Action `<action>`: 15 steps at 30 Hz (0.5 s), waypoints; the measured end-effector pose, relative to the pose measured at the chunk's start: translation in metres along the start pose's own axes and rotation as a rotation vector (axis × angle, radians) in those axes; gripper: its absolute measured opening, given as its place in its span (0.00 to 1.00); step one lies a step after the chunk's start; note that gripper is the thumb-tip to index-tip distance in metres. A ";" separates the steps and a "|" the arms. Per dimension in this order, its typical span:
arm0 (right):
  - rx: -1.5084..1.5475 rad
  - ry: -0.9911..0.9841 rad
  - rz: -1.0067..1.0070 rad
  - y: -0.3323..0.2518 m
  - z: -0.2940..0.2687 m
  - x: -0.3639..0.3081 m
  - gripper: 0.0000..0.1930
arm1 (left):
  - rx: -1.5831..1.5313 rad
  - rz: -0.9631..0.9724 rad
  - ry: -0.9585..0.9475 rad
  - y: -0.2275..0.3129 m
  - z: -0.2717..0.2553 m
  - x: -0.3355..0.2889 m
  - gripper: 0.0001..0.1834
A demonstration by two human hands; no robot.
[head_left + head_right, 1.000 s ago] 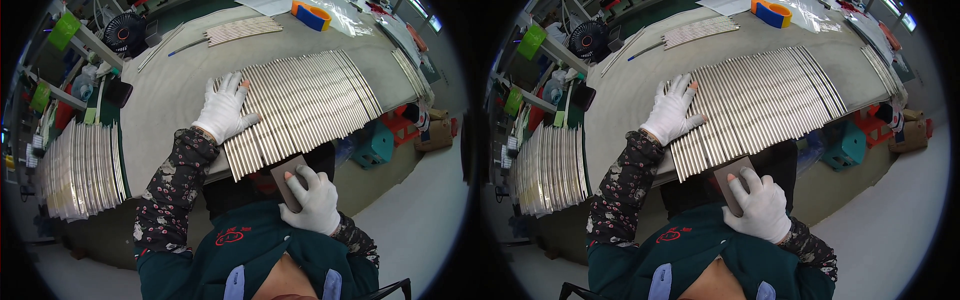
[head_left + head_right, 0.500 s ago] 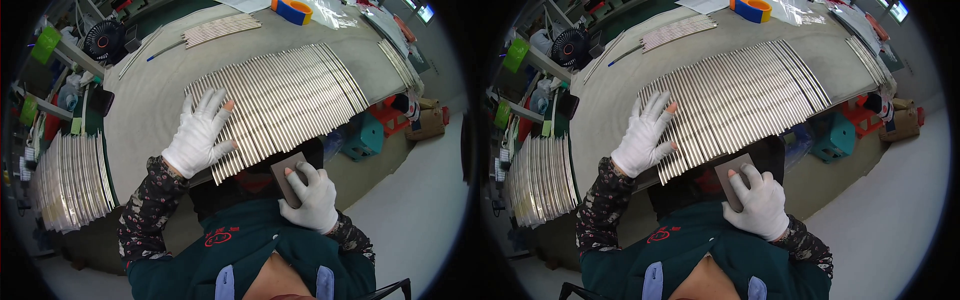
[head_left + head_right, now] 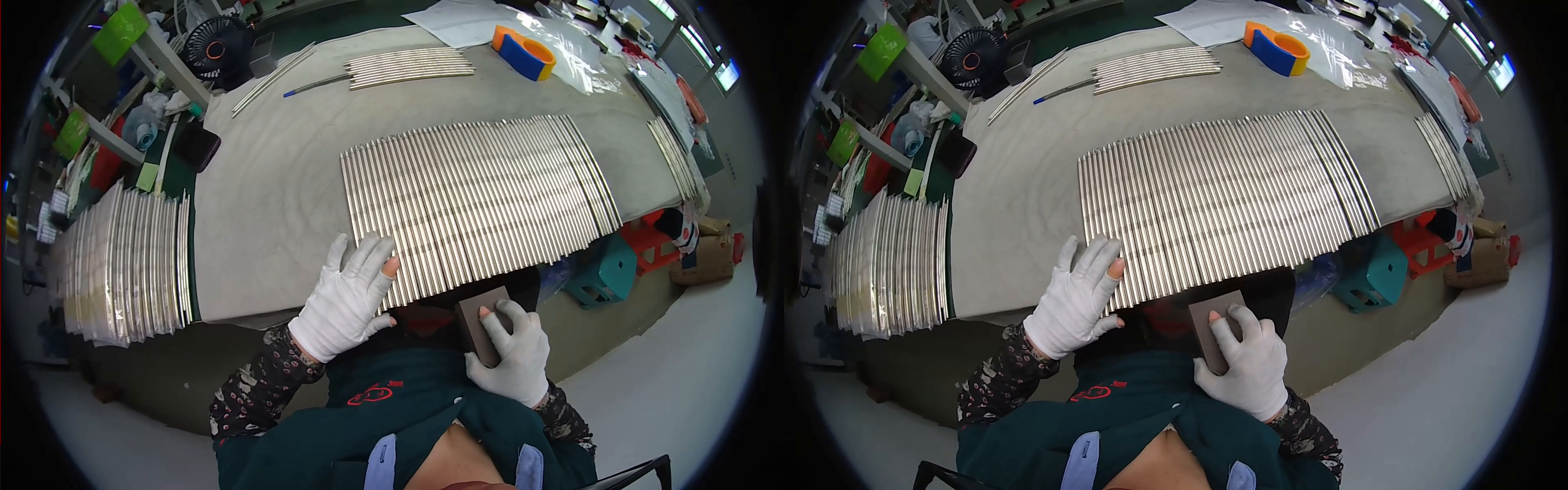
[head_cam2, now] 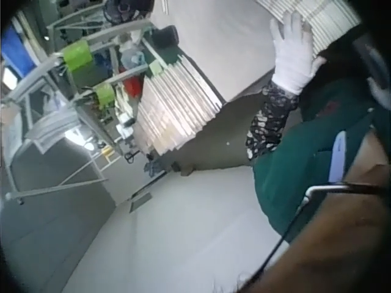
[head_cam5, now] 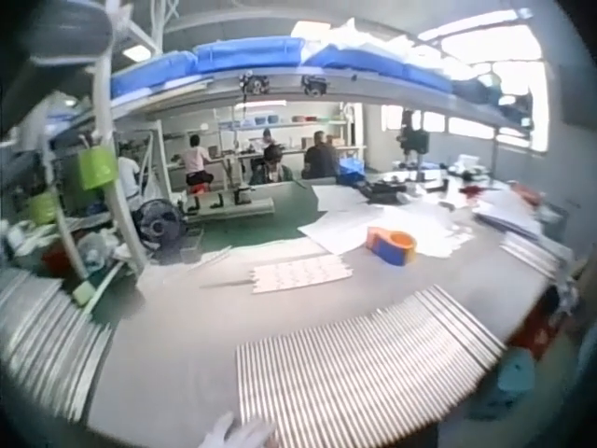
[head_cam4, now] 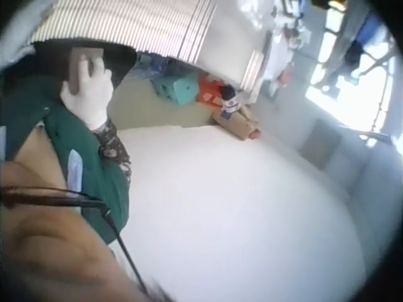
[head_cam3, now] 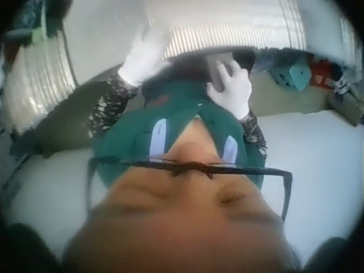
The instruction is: The person is using a sanding block to smooth the surfaces of a large set of thin rods on a workbench.
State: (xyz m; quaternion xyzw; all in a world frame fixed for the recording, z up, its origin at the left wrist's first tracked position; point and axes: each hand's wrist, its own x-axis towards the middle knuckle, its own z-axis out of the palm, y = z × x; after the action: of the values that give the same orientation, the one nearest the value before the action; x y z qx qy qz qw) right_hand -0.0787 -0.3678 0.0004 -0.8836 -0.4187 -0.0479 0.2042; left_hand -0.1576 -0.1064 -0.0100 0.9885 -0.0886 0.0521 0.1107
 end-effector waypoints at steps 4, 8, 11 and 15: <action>0.007 -0.019 0.011 0.000 0.006 -0.001 0.30 | -0.023 0.021 0.017 0.001 0.003 0.005 0.51; 0.007 -0.055 -0.003 0.002 0.009 0.000 0.30 | -0.130 0.028 0.011 0.011 -0.004 0.012 0.50; 0.044 -0.074 0.006 0.001 0.009 0.002 0.30 | -0.155 0.053 0.041 0.017 0.003 0.022 0.42; 0.050 -0.087 0.018 0.001 0.010 0.004 0.30 | -0.144 0.058 0.144 0.019 0.012 0.029 0.39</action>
State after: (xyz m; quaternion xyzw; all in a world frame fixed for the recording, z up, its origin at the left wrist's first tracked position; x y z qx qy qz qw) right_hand -0.0765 -0.3619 -0.0076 -0.8833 -0.4201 0.0030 0.2083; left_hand -0.1321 -0.1318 -0.0148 0.9687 -0.1127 0.1198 0.1862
